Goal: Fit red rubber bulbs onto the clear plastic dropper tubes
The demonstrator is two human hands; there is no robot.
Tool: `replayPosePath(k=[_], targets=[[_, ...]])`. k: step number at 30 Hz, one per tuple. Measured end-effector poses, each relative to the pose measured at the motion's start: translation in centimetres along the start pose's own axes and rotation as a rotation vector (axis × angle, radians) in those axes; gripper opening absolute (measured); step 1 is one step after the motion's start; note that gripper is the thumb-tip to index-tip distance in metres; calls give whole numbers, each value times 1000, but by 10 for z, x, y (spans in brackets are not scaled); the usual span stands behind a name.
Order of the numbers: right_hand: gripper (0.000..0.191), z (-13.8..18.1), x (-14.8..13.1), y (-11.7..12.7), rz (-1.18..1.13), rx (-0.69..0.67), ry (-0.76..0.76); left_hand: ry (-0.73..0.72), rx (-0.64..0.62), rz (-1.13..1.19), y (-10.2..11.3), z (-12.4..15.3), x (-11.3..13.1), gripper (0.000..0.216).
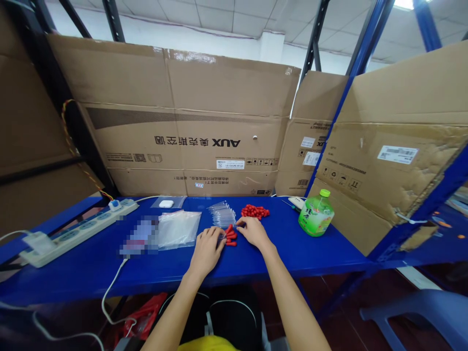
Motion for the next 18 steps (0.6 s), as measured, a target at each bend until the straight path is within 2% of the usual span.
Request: replayPosePath(k=[5,12,15,18], targets=[[12,-5,-2,-8,97,-60,12,-12,-30,-8,-2,0,1,9],[14,-7,-7,-7,153,-108,86,32,-27,7,0,-4,-2,39],[12,-7,-8,-2,97,-96,124,44,-77,-114,-4,-5,-2,48],[10,-8,-5,9,-38,-28,106,38,-113,-276,-7,-4,-4,52]])
Point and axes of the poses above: each hand's wrist, its own z-axis away from the middle knuckle, its own y-axis out of the back of the hand, x = y × z, the point moved 9 cm from there along -z, towards the middle knuckle, and after that the axes turned 6 degrees about x, right-handed, at the moved point
